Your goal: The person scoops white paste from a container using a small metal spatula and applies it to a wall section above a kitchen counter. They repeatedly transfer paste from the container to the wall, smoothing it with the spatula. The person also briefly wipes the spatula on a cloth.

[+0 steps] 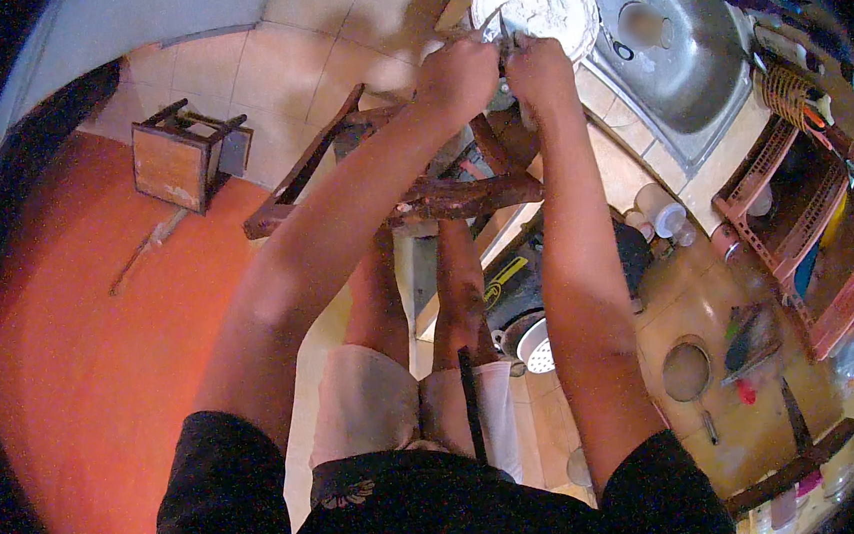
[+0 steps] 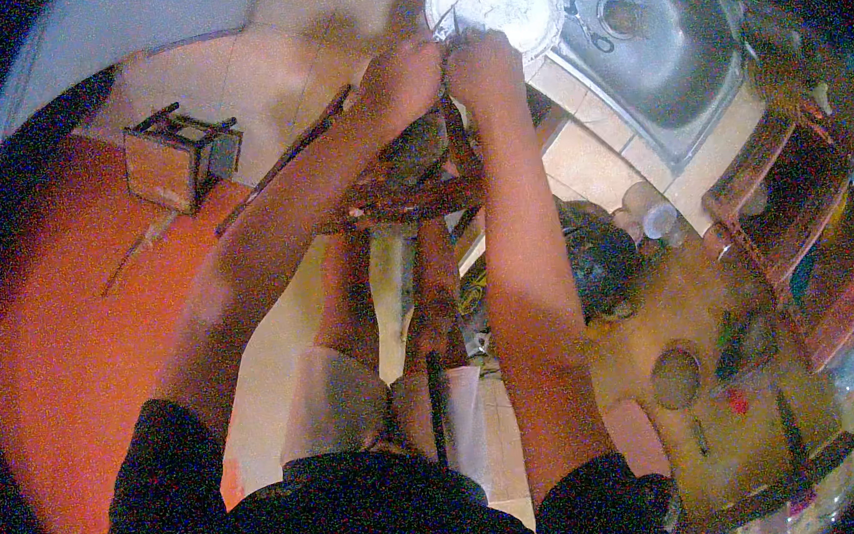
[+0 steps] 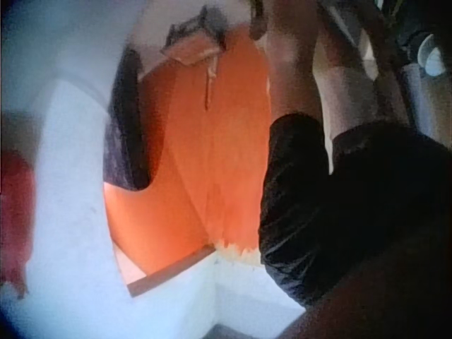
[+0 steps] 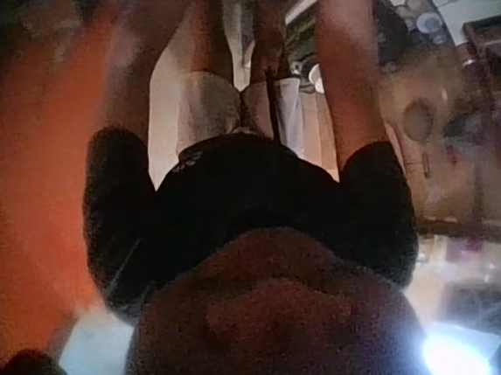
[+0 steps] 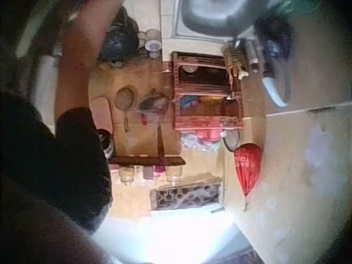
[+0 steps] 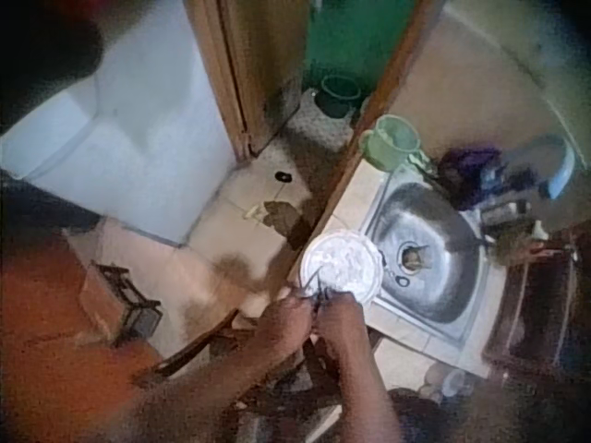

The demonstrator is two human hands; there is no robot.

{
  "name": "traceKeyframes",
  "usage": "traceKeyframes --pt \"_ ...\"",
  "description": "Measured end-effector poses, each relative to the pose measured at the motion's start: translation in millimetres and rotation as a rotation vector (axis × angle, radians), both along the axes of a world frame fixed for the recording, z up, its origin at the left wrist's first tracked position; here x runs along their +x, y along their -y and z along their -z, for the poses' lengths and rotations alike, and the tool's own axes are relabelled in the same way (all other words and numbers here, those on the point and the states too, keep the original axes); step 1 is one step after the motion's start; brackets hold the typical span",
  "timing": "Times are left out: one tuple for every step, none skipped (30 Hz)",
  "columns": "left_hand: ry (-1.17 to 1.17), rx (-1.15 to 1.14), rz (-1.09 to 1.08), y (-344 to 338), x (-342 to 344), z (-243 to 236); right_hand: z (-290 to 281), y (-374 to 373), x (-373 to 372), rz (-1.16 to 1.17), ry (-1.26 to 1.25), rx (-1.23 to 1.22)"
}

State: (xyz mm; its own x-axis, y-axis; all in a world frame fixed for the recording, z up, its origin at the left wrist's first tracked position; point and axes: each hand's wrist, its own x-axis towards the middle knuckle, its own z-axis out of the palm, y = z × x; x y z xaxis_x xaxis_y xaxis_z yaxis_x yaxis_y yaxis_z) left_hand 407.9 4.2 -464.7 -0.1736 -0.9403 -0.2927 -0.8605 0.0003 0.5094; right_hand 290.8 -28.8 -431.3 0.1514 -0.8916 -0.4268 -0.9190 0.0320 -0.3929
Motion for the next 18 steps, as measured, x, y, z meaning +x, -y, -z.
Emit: traceKeyframes --pt "0.013 0.005 0.012 0.5 0.7 3.7 -1.5 6.4 -0.6 -0.032 -0.019 0.010" --pt "0.026 0.011 0.025 -0.7 1.2 7.1 -2.0 6.7 -2.8 -0.039 -0.030 0.037" --pt "0.016 -0.012 0.028 -3.7 1.8 10.0 -2.4 6.4 -5.2 -0.047 -0.041 0.065" --pt "0.010 -0.037 0.032 -4.6 4.6 10.3 -1.3 6.9 -5.9 -0.053 -0.049 0.090" --pt "0.005 -0.062 0.036 -4.6 6.3 10.9 -3.2 -3.4 -8.5 -0.148 -0.094 0.094" --pt "-0.003 -0.086 0.022 -2.9 5.7 11.8 3.2 -6.3 -8.5 -0.088 -0.051 0.050" --pt "-0.016 -0.103 0.013 -3.6 1.9 9.6 5.5 -12.8 -8.9 -0.022 -0.012 0.013" --pt "-0.028 -0.119 0.004 -4.5 -0.4 7.7 8.1 -16.7 -9.9 0.044 0.027 -0.023" --pt "-0.003 -0.077 0.021 -4.7 -1.0 6.1 13.1 -5.6 -11.9 -0.015 -0.023 0.032" --pt "0.026 -0.037 0.030 -3.7 0.8 6.5 3.5 -0.2 -8.1 -0.016 -0.010 0.059" --pt "0.056 -0.003 0.034 -3.1 2.5 8.5 -9.4 5.5 -2.9 -0.022 0.002 0.080" --pt "0.058 -0.019 0.031 -5.5 3.1 10.1 -16.0 7.6 0.6 -0.028 0.014 0.100" --pt "0.053 -0.040 0.042 -6.2 -0.9 15.5 -0.1 3.6 -10.0 -0.048 -0.030 0.122" --pt "0.059 -0.055 0.048 -5.1 0.7 15.0 7.0 -2.5 -8.5 -0.051 -0.025 0.062" --pt "0.047 -0.045 0.027 -3.0 2.5 14.7 13.5 -8.2 -7.5 -0.054 -0.019 0.003" --pt "0.026 -0.031 0.007 -3.2 0.9 4.3 11.1 -12.9 -6.4 -0.056 -0.023 -0.052" --pt "0.005 -0.017 -0.013 -3.7 -0.3 -2.5 7.7 -3.9 -5.1 0.016 -0.001 0.051" --pt "0.024 -0.005 0.008 -4.9 -0.8 0.6 9.3 3.4 -5.0 0.003 0.000 0.069"
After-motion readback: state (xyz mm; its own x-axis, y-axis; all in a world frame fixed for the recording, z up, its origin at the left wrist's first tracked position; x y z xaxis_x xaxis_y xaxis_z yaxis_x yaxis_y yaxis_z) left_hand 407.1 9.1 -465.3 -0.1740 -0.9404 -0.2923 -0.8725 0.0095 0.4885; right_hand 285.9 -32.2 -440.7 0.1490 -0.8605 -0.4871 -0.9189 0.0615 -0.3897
